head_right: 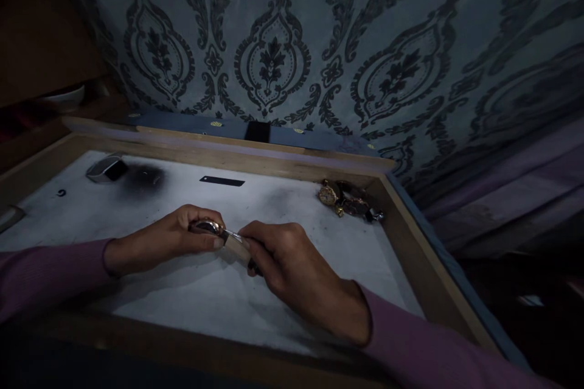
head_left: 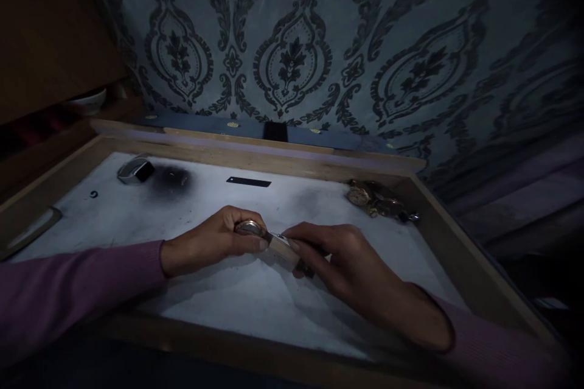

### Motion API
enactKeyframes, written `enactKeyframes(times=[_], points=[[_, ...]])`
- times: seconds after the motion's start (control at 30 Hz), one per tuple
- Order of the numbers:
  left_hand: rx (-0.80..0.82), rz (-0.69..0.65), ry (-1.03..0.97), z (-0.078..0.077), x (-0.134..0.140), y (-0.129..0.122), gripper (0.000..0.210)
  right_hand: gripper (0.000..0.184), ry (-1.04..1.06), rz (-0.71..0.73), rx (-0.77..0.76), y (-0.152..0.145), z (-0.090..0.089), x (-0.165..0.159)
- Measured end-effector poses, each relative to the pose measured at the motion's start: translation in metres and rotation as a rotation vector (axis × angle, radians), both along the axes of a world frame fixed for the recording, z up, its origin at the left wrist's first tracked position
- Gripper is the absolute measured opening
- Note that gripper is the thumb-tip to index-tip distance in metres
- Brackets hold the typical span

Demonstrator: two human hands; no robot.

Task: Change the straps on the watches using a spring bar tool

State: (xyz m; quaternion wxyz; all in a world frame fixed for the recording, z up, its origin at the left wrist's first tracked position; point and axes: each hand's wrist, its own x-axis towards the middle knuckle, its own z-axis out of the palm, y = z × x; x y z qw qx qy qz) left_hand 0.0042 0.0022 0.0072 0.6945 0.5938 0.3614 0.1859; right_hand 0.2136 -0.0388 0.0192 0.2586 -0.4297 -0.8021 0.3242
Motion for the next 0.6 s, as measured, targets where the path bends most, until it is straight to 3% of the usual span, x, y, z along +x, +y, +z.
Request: enactKeyframes(times=[0.6], points=[[0.012, -0.024, -0.01, -0.0023, -0.0015, 0.0004, 0.018, 0.023, 0.006, 0.001, 0.017, -0.0004, 0.0004, -0.0002]])
